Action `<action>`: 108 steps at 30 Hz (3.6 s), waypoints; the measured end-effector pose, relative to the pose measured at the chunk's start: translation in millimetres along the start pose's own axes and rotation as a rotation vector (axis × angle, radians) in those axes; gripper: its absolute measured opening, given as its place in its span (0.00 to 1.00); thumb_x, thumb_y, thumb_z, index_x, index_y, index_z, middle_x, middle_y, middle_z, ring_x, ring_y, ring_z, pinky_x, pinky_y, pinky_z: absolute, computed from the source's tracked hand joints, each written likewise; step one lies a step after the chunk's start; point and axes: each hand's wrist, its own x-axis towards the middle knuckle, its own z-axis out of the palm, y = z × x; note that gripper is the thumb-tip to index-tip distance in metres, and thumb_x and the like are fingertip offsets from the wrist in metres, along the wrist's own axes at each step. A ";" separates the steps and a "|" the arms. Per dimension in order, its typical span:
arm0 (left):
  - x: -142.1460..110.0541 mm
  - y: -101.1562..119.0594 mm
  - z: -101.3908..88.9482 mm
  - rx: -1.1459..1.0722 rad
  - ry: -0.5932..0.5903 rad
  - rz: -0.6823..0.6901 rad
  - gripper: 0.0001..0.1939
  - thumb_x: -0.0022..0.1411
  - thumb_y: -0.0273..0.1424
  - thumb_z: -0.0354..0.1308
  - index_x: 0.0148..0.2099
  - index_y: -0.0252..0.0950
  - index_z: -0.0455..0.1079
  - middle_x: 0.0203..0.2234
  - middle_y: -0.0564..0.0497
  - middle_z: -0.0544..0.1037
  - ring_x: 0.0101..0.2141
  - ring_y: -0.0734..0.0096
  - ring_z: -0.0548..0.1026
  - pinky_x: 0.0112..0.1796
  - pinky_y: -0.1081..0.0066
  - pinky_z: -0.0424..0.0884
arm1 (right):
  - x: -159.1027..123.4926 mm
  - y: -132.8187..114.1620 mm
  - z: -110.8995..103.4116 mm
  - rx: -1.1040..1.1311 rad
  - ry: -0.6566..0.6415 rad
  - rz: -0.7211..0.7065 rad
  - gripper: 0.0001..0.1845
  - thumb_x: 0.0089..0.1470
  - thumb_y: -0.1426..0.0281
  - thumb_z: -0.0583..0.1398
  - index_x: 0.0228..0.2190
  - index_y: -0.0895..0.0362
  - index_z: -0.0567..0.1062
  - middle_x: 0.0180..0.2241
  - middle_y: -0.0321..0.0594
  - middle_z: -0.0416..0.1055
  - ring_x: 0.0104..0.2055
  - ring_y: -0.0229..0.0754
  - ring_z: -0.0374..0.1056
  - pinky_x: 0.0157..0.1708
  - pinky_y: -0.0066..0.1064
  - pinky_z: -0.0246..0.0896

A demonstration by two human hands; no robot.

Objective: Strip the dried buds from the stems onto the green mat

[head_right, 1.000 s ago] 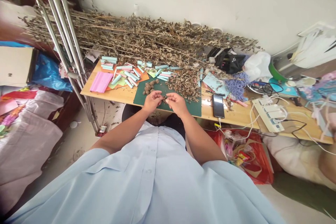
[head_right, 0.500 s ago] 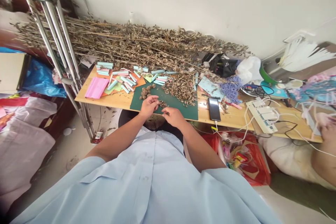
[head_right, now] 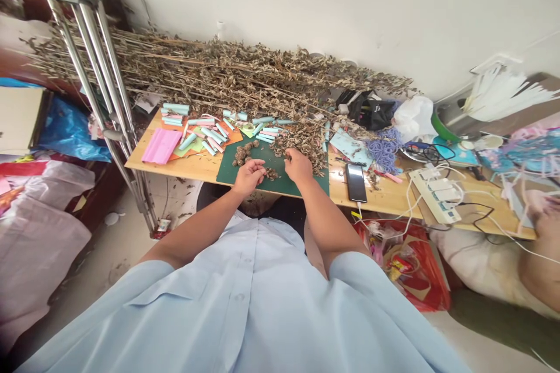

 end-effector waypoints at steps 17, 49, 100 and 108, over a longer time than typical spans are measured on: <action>1.1 3.4 1.0 0.003 0.004 -0.022 0.16 0.54 0.30 0.62 0.46 0.33 0.68 0.24 0.56 0.74 0.16 0.83 0.65 0.20 0.76 0.58 | 17.5 -15.1 -3.5 -0.042 -0.052 -0.141 0.15 0.58 0.65 0.60 0.47 0.50 0.77 0.46 0.38 0.78 0.45 0.48 0.73 0.47 0.39 0.67; -0.2 0.4 -1.1 0.009 -0.018 0.005 0.16 0.55 0.29 0.61 0.46 0.32 0.68 0.24 0.56 0.74 0.16 0.83 0.64 0.20 0.76 0.59 | 18.6 29.0 -31.8 0.287 0.314 0.187 0.12 0.52 0.67 0.59 0.38 0.56 0.79 0.38 0.45 0.79 0.39 0.48 0.74 0.46 0.43 0.68; 2.0 -0.4 -1.4 0.149 0.016 -0.021 0.08 0.61 0.35 0.58 0.33 0.34 0.70 0.15 0.56 0.70 0.15 0.80 0.64 0.19 0.78 0.57 | -44.4 -43.8 15.4 0.829 0.052 0.253 0.18 0.46 0.59 0.64 0.38 0.55 0.74 0.31 0.39 0.76 0.30 0.42 0.73 0.28 0.33 0.70; 3.8 -3.6 -0.5 0.088 0.031 -0.014 0.07 0.60 0.33 0.60 0.34 0.35 0.69 0.21 0.55 0.74 0.17 0.80 0.68 0.19 0.77 0.59 | -40.1 -38.7 16.8 0.880 0.128 0.298 0.21 0.46 0.56 0.62 0.40 0.55 0.71 0.34 0.39 0.75 0.32 0.42 0.74 0.26 0.31 0.69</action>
